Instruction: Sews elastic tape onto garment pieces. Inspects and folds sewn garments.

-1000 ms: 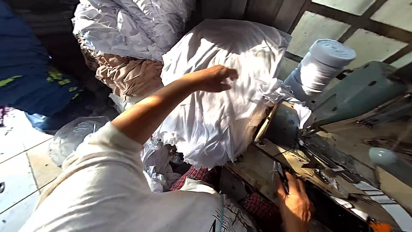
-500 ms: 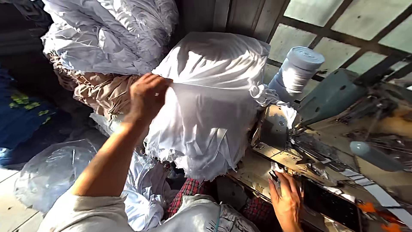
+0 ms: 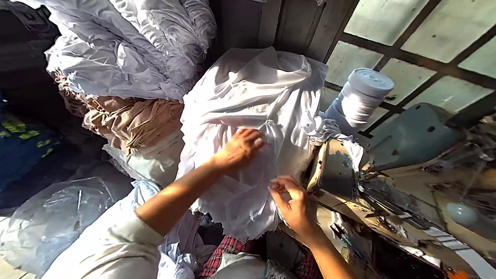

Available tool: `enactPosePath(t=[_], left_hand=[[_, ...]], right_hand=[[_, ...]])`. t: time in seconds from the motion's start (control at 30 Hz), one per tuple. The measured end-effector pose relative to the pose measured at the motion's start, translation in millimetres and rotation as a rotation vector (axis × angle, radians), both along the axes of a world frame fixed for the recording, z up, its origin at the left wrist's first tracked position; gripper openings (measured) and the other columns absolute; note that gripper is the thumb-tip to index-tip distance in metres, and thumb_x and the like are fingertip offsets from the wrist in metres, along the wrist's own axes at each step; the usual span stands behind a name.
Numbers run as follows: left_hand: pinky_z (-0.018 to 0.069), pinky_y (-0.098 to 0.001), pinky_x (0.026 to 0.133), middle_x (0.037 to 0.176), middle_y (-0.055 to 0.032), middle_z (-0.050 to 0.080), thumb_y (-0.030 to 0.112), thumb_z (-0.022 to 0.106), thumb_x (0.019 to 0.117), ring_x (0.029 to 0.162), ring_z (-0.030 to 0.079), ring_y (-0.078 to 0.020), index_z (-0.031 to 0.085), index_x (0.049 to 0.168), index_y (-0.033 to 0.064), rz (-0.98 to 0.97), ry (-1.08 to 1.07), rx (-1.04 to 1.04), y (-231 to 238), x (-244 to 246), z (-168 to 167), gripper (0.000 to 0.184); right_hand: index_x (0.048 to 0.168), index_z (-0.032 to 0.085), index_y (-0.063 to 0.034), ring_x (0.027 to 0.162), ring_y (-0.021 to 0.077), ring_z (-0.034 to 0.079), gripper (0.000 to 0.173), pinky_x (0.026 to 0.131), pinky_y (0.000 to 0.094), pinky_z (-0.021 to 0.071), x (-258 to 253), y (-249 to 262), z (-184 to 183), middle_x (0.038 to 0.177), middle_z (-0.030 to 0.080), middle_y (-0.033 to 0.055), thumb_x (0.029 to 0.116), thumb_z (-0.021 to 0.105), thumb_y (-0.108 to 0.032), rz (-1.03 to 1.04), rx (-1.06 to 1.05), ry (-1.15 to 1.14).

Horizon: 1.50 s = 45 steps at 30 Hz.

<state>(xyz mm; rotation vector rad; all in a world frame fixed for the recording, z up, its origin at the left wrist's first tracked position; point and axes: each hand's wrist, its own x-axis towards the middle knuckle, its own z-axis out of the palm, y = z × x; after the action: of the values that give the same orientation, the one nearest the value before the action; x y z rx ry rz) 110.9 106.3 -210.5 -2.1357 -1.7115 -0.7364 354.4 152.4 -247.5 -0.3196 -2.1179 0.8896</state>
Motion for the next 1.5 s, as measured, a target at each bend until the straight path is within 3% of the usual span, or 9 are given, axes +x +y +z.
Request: enactPosePath(t=[0.17, 0.47, 0.63, 0.77, 0.9, 1.03, 1.2, 1.37, 1.5], left_hand=[[0.0397, -0.0597, 0.110, 0.138, -0.0224, 0.061, 0.005, 0.049, 0.1021, 0.136, 0.051, -0.0433, 0.068, 0.124, 0.0012, 0.088, 0.072, -0.042, 59.1, -2.0, 7.9, 0.030], [0.0453, -0.0538, 0.102, 0.097, -0.0166, 0.073, -0.003, 0.055, 0.0954, 0.105, 0.068, -0.0364, 0.074, 0.099, -0.0006, 0.035, 0.072, 0.133, 92.1, 4.6, 31.9, 0.020], [0.0448, -0.0560, 0.104, 0.106, -0.0200, 0.073, -0.004, 0.057, 0.0917, 0.110, 0.067, -0.0393, 0.073, 0.104, -0.0029, -0.103, 0.069, 0.174, 94.4, 29.5, 86.0, 0.020], [0.0421, -0.0598, 0.104, 0.106, -0.0240, 0.071, -0.001, 0.060, 0.0915, 0.110, 0.065, -0.0437, 0.071, 0.099, -0.0056, -0.210, 0.127, 0.118, 97.1, 43.6, 127.1, 0.014], [0.0455, -0.0653, 0.094, 0.102, -0.0253, 0.071, 0.001, 0.062, 0.0871, 0.102, 0.067, -0.0447, 0.071, 0.097, -0.0072, -0.326, -0.007, -0.067, 79.6, 46.3, 139.5, 0.016], [0.0588, -0.0250, 0.083, 0.089, 0.0027, 0.074, 0.008, 0.071, 0.0807, 0.085, 0.069, -0.0031, 0.074, 0.089, 0.0059, -0.565, -0.244, -0.390, 60.7, 74.5, 124.0, 0.010], [0.0461, -0.0084, 0.056, 0.070, 0.0137, 0.065, 0.008, 0.061, 0.0935, 0.061, 0.056, 0.0096, 0.070, 0.085, 0.0120, -0.800, -0.514, -0.573, 76.2, 144.4, 117.0, 0.013], [0.0514, -0.0542, 0.069, 0.074, -0.0153, 0.067, 0.012, 0.069, 0.0959, 0.070, 0.064, -0.0289, 0.072, 0.091, -0.0023, -0.481, -0.193, -0.429, 118.6, 174.8, 67.7, 0.015], [0.0500, -0.0539, 0.069, 0.074, -0.0146, 0.067, 0.013, 0.072, 0.0932, 0.070, 0.065, -0.0300, 0.072, 0.092, 0.0002, -0.412, -0.204, -0.360, 117.6, 167.8, 41.9, 0.013]], right_hand=[[0.118, 0.065, 0.0097, 0.084, 0.0142, 0.070, 0.037, 0.072, 0.0239, 0.0599, -48.5, 7.3, 0.5, 0.117, 0.064, 0.0226, 0.0874, 0.075, -0.010, -0.070, -0.119, -0.049], [0.146, 0.036, 0.0157, 0.080, 0.0184, 0.064, 0.097, 0.069, 0.0321, 0.0550, -76.5, 17.1, -9.1, 0.130, 0.058, 0.0289, 0.0748, 0.089, -0.024, -0.397, -0.125, -0.023], [0.128, 0.055, 0.0145, 0.087, 0.0339, 0.069, 0.050, 0.081, 0.0494, 0.0560, -78.3, 25.0, 22.6, 0.102, 0.069, 0.0266, 0.0923, 0.071, -0.016, -0.340, -0.210, -0.184], [0.104, 0.065, 0.0064, 0.062, 0.0085, 0.057, 0.020, 0.061, 0.0272, 0.0515, -60.2, 21.8, 23.2, 0.074, 0.061, 0.0065, 0.1031, 0.059, -0.013, -0.175, -0.528, 0.089], [0.096, 0.067, 0.0108, 0.075, 0.0018, 0.062, 0.016, 0.073, 0.0191, 0.0528, 26.4, -13.6, 7.0, 0.081, 0.067, 0.0085, 0.0948, 0.063, -0.004, -0.060, -0.375, 0.267], [0.095, 0.066, 0.0062, 0.076, -0.0031, 0.059, 0.014, 0.071, 0.0161, 0.0516, 120.2, -28.0, -31.3, 0.082, 0.064, -0.0003, 0.0971, 0.060, -0.006, -0.190, -0.419, 0.314], [0.105, 0.072, -0.0184, 0.088, -0.0094, 0.063, 0.016, 0.081, 0.0141, 0.0536, 169.2, -43.9, -24.0, 0.094, 0.070, -0.0164, 0.1045, 0.056, -0.019, -0.115, -0.600, 0.471], [0.103, 0.064, 0.0080, 0.079, -0.0003, 0.063, 0.014, 0.076, 0.0186, 0.0545, 163.4, -22.2, -41.5, 0.087, 0.066, 0.0027, 0.0997, 0.057, -0.004, -0.400, -0.702, 0.293], [0.098, 0.066, 0.0021, 0.076, -0.0017, 0.063, 0.009, 0.074, 0.0176, 0.0545, 164.9, -24.8, -52.3, 0.082, 0.066, -0.0028, 0.0980, 0.061, -0.005, -0.343, -0.752, 0.302]])
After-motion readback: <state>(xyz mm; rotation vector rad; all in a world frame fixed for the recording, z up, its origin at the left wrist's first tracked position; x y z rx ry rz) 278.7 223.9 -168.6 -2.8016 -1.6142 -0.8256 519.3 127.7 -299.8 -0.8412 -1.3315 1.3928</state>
